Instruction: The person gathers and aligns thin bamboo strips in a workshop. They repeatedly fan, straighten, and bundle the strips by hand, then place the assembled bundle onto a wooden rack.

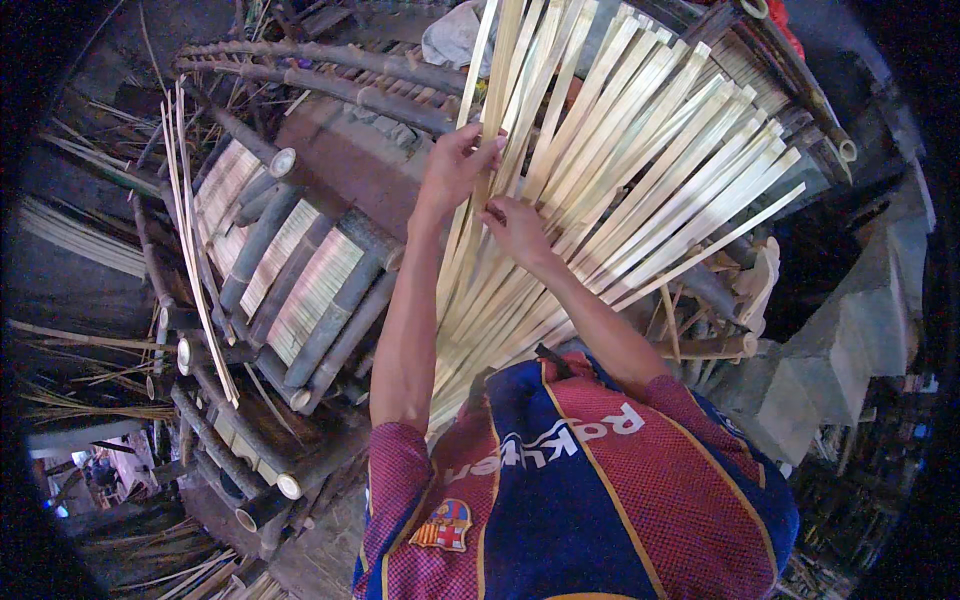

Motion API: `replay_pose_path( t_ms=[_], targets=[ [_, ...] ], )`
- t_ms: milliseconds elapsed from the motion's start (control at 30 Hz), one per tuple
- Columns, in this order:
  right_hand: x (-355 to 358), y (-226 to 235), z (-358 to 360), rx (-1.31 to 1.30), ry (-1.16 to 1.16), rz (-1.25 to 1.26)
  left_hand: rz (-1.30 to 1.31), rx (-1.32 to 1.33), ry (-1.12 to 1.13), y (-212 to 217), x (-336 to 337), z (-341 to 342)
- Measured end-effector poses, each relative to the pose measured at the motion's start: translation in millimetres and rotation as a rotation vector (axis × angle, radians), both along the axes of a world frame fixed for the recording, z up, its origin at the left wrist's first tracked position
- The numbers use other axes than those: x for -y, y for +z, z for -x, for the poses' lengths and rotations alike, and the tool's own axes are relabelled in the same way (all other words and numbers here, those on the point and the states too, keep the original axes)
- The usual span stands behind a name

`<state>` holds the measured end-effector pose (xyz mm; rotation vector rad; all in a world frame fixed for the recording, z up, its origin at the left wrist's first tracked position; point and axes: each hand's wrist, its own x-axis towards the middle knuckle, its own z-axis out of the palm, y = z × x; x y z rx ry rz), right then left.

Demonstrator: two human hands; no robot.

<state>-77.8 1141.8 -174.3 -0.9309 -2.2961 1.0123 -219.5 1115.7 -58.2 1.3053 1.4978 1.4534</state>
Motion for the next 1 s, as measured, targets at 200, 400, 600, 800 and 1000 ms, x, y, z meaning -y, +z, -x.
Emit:
replay_pose_path(
  t_ms=[200,400,600,800,1000],
  targets=[
    [15,13,-1,0.054,-0.001,-0.253,0.034,-0.005,0.048,-2,4,2],
    [10,-7,-8,-0.058,0.018,-0.248,0.029,-0.015,-0.003,3,1,-2],
    [14,-19,-18,-0.031,0.007,-0.277,0.012,-0.019,0.001,-2,-2,-4],
    [31,-59,-61,0.122,0.124,-0.243,-0.002,-0.005,0.03,2,-2,-5],
    [20,-59,-96,-0.014,-0.2,-0.132,-0.026,-0.071,0.096,-6,-3,-4]
  ],
)
